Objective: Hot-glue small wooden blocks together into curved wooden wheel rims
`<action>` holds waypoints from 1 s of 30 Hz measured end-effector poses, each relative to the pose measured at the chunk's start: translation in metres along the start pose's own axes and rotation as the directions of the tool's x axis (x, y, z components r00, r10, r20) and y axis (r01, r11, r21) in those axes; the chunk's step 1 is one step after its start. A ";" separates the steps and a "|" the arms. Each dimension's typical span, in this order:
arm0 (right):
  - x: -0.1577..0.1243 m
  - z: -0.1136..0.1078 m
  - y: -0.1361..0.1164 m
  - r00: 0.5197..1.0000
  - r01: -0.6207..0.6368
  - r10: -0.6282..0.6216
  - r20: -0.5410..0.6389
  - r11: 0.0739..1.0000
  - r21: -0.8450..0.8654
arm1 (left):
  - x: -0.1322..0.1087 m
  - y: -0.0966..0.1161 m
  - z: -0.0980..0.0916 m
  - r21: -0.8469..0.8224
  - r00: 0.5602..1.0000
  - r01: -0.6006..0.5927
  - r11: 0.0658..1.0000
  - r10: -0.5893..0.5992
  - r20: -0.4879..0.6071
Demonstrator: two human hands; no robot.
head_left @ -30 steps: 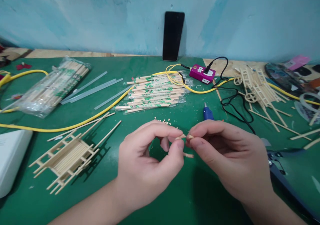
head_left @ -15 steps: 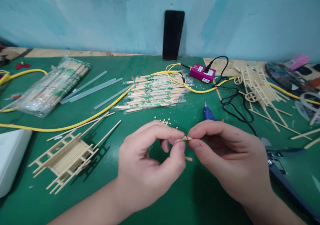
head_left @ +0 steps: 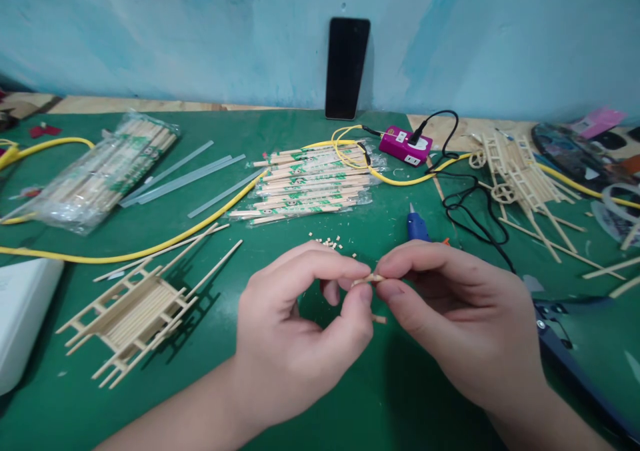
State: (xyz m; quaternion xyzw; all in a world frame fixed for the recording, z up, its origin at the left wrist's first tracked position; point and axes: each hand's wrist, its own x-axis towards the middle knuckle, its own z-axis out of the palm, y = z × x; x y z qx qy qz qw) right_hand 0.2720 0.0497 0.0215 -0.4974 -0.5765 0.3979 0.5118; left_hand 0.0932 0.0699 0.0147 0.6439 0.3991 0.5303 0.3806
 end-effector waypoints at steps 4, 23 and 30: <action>0.000 0.000 0.000 1.000 0.003 -0.003 -0.005 1.000 -0.010 | -0.001 -0.001 -0.001 0.009 1.000 0.004 1.000 -0.004 0.002; 0.001 0.001 0.000 1.000 0.007 -0.007 -0.011 0.999 -0.034 | -0.001 -0.001 0.000 0.028 1.000 -0.023 0.999 0.023 -0.004; 0.000 0.001 0.001 1.000 0.006 -0.007 -0.007 1.000 -0.028 | -0.001 -0.001 0.000 0.047 1.000 -0.028 0.999 0.028 -0.008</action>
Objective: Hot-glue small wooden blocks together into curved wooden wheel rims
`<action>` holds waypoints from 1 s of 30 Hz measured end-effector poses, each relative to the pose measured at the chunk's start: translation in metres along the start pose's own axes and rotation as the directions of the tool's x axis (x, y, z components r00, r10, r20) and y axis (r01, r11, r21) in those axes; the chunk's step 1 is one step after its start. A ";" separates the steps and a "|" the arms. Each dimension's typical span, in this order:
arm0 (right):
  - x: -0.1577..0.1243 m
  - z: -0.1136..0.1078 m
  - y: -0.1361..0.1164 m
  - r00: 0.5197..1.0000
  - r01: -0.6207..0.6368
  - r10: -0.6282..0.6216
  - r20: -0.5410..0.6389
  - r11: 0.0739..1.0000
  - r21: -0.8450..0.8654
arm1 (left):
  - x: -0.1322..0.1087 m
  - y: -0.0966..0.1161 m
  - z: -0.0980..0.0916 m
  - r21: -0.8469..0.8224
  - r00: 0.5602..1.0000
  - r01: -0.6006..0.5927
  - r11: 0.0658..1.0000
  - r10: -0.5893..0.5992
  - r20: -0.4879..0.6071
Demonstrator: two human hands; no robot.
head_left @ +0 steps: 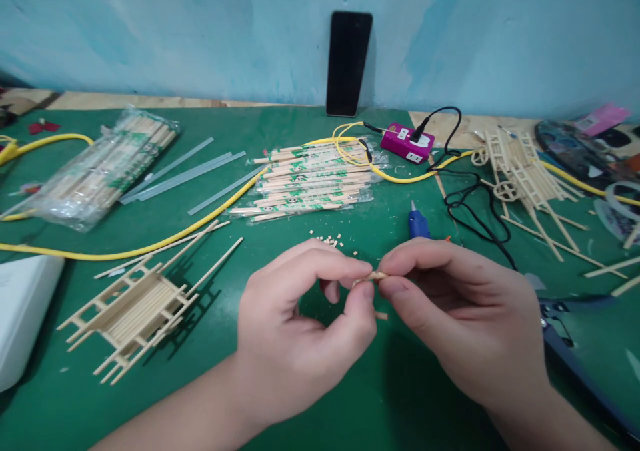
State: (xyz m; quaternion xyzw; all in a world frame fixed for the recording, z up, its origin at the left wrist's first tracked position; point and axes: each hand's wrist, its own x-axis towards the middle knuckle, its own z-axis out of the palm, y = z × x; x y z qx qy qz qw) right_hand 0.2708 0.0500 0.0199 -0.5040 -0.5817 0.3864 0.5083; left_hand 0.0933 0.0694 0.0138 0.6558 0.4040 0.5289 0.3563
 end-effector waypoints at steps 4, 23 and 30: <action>0.000 0.000 0.000 1.000 0.018 -0.018 0.002 1.000 -0.005 | 0.001 0.000 0.000 -0.002 1.000 -0.027 1.000 0.027 -0.006; 0.001 -0.001 -0.001 0.995 0.097 -0.097 0.006 0.992 -0.080 | 0.002 0.000 -0.001 0.039 0.995 -0.095 0.995 0.095 -0.001; -0.002 0.000 -0.002 0.996 0.088 -0.089 -0.005 0.992 -0.092 | 0.002 -0.001 -0.001 0.052 0.994 -0.111 0.992 0.111 -0.005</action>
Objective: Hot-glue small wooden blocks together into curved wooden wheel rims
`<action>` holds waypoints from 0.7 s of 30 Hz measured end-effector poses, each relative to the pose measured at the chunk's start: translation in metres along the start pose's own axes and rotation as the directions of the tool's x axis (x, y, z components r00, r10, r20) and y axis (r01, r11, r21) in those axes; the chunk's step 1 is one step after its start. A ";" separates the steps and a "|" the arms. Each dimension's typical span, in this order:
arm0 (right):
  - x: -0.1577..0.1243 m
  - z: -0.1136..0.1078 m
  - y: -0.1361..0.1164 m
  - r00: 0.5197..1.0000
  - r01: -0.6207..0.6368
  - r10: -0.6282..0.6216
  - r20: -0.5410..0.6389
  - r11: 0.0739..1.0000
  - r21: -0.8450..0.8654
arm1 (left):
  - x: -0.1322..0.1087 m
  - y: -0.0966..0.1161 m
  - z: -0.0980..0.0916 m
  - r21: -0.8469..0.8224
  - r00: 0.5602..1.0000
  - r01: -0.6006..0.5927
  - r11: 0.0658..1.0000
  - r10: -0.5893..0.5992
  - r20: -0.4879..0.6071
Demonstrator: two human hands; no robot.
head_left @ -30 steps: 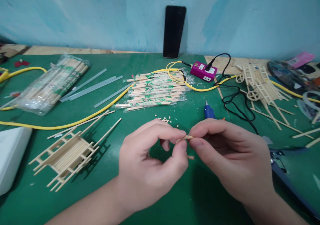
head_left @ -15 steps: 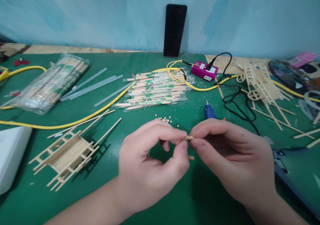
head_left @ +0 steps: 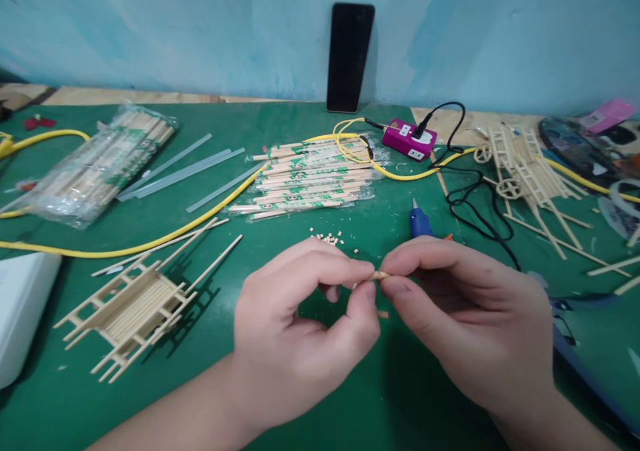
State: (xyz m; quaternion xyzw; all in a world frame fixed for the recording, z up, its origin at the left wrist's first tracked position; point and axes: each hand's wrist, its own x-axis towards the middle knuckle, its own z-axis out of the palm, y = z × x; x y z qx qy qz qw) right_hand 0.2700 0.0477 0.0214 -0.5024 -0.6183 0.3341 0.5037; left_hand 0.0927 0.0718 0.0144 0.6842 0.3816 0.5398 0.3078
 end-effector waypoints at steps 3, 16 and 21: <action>0.000 -0.001 0.000 1.000 0.001 -0.001 0.003 1.000 -0.001 | 0.000 0.000 0.000 0.000 1.000 0.003 1.000 -0.003 -0.001; -0.001 -0.001 0.002 1.000 0.011 -0.010 -0.027 0.999 0.031 | 0.000 0.001 -0.001 0.006 1.000 0.026 1.000 -0.026 0.006; -0.001 -0.001 0.003 0.999 0.033 -0.033 -0.030 0.999 0.002 | -0.002 0.000 -0.001 0.006 0.999 0.033 0.999 -0.033 0.005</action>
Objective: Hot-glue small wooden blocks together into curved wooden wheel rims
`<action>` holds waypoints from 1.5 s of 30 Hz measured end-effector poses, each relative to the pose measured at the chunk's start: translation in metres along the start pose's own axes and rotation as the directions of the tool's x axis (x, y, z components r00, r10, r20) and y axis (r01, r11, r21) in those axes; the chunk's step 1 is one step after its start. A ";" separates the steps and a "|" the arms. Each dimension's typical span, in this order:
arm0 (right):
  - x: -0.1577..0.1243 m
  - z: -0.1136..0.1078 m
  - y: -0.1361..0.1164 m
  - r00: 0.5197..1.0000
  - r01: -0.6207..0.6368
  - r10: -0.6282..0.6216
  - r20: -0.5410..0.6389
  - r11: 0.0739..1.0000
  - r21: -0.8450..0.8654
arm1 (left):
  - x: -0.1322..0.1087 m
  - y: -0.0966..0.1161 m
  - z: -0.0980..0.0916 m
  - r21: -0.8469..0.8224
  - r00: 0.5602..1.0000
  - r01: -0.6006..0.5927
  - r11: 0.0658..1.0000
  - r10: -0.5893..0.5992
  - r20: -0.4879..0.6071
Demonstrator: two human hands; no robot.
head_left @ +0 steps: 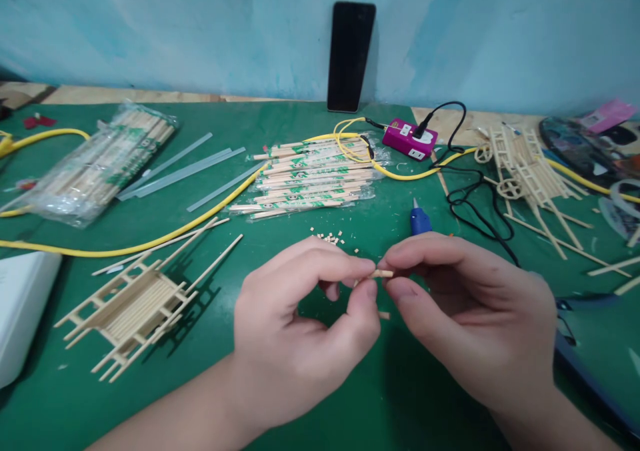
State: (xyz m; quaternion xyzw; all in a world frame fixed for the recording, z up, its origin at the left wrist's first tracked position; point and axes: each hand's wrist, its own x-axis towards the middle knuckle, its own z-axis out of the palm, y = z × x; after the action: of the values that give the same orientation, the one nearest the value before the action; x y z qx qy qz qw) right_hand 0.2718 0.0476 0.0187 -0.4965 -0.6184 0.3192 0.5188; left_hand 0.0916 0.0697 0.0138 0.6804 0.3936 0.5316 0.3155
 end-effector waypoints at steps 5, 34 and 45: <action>0.000 0.000 0.001 1.000 0.026 -0.026 0.007 0.999 -0.025 | 0.001 0.001 0.001 -0.011 1.000 0.013 1.000 -0.013 -0.005; 0.002 0.001 -0.003 0.999 0.032 -0.032 0.010 0.997 -0.065 | 0.001 0.002 0.000 -0.031 1.000 0.030 0.999 -0.030 0.007; 0.001 0.001 -0.002 1.000 0.030 -0.030 0.010 0.998 -0.058 | 0.001 0.003 0.000 -0.022 1.000 0.026 0.999 -0.026 -0.009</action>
State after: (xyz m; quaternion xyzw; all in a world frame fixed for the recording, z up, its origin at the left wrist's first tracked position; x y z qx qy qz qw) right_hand 0.2706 0.0481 0.0207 -0.5005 -0.6373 0.2956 0.5059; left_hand 0.0920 0.0688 0.0167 0.6694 0.3980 0.5348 0.3280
